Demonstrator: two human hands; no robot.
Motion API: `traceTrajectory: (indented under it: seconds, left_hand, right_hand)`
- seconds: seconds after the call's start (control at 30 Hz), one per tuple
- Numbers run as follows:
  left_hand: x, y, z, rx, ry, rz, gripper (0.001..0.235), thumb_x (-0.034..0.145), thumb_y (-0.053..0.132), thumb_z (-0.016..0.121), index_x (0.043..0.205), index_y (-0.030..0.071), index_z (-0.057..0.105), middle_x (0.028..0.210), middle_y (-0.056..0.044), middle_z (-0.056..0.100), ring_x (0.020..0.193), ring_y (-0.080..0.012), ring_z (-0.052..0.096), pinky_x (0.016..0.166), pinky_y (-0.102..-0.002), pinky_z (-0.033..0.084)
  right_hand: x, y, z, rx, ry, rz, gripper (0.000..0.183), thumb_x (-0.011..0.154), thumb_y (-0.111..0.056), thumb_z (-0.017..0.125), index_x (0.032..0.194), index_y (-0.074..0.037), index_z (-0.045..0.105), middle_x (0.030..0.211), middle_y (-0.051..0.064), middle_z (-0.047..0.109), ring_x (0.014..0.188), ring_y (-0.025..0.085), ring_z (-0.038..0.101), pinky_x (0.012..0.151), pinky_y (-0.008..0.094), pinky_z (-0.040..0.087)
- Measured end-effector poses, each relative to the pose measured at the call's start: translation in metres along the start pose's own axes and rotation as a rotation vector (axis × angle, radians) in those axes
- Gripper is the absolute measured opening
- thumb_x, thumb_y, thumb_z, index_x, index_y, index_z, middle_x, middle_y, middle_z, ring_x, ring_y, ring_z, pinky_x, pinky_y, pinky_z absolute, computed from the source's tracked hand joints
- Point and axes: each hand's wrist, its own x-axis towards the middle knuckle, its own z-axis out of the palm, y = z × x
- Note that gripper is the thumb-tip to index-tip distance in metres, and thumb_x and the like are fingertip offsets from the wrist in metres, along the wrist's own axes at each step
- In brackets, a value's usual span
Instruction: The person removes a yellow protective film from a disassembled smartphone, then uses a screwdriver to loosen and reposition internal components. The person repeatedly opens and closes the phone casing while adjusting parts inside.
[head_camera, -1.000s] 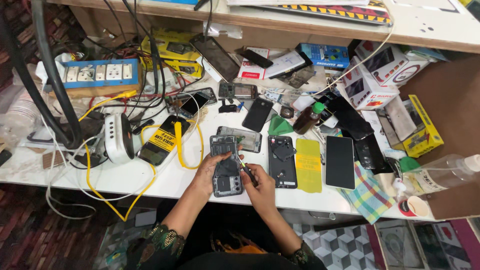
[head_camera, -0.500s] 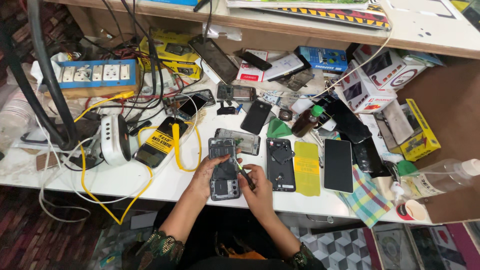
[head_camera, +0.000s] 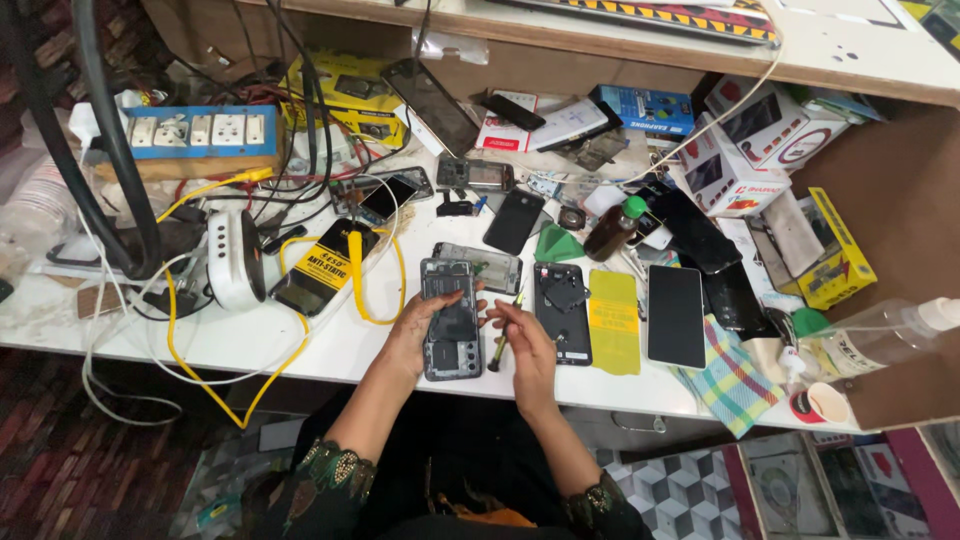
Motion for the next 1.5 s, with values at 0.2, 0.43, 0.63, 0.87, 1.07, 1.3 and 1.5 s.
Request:
traceTrajectory:
  seconds: [0.2,0.43,0.63,0.87,1.07,1.3,1.5]
  left_hand:
    - [-0.001,-0.001,-0.001,0.059,-0.055,0.093,0.043,0.084,0.016,0.072,0.122,-0.002,0.066,0.117,-0.010,0.074,0.103,-0.0270,0.073,0.088,-0.045,0.063]
    - [0.002,0.000,-0.003,0.121,-0.047,0.056,0.043,0.087,0.017,0.073,0.125,-0.001,0.066,0.111,-0.011,0.074,0.097,-0.0249,0.072,0.081,-0.041,0.062]
    - [0.001,0.001,-0.009,0.084,-0.128,0.074,0.045,0.087,0.019,0.072,0.126,-0.002,0.068,0.106,-0.013,0.075,0.091,-0.0242,0.074,0.079,-0.039,0.063]
    - [-0.002,0.002,0.000,0.140,-0.036,0.054,0.043,0.088,0.020,0.072,0.126,0.000,0.069,0.104,-0.014,0.075,0.089,-0.0243,0.073,0.076,-0.038,0.062]
    - [-0.017,0.010,0.019,0.175,-0.030,0.051,0.046,0.086,0.022,0.073,0.126,0.000,0.069,0.107,-0.016,0.075,0.093,-0.0247,0.075,0.078,-0.038,0.064]
    - [-0.020,0.014,0.025,0.132,-0.001,0.005,0.048,0.086,0.022,0.074,0.128,-0.001,0.068,0.110,-0.016,0.075,0.096,-0.0246,0.074,0.081,-0.038,0.062]
    - [-0.013,0.009,0.020,0.051,-0.066,0.083,0.046,0.086,0.014,0.074,0.126,-0.006,0.065,0.119,-0.013,0.073,0.108,-0.0276,0.072,0.093,-0.039,0.060]
  right_hand:
    - [0.000,0.008,0.003,0.175,0.020,0.105,0.057,0.082,0.009,0.046,0.138,-0.005,0.048,0.122,0.010,0.060,0.106,0.014,0.058,0.085,0.027,0.051]
    - [-0.005,0.018,0.004,0.089,-0.055,0.131,0.027,0.104,-0.023,0.064,0.120,-0.003,0.055,0.101,0.008,0.067,0.087,0.011,0.065,0.072,0.025,0.055]
    - [-0.002,0.010,0.006,0.013,-0.054,0.180,0.030,0.106,-0.027,0.054,0.107,0.000,0.067,0.079,0.005,0.069,0.074,0.009,0.064,0.064,0.024,0.052]
    - [-0.002,0.004,0.007,0.016,-0.045,0.175,0.031,0.108,-0.027,0.052,0.109,0.001,0.066,0.089,0.006,0.070,0.079,0.009,0.065,0.066,0.024,0.053]
    - [0.000,0.007,0.008,-0.031,0.002,0.093,0.027,0.107,-0.025,0.057,0.110,0.001,0.061,0.102,0.009,0.074,0.094,0.014,0.071,0.073,0.027,0.058]
    - [-0.001,0.006,0.004,0.083,0.077,0.137,0.047,0.108,-0.035,0.048,0.132,0.004,0.057,0.108,0.013,0.073,0.103,0.018,0.070,0.078,0.029,0.058]
    - [0.001,0.004,0.001,0.112,0.138,0.137,0.059,0.108,-0.040,0.043,0.147,0.004,0.048,0.111,0.013,0.073,0.103,0.017,0.066,0.081,0.029,0.057]
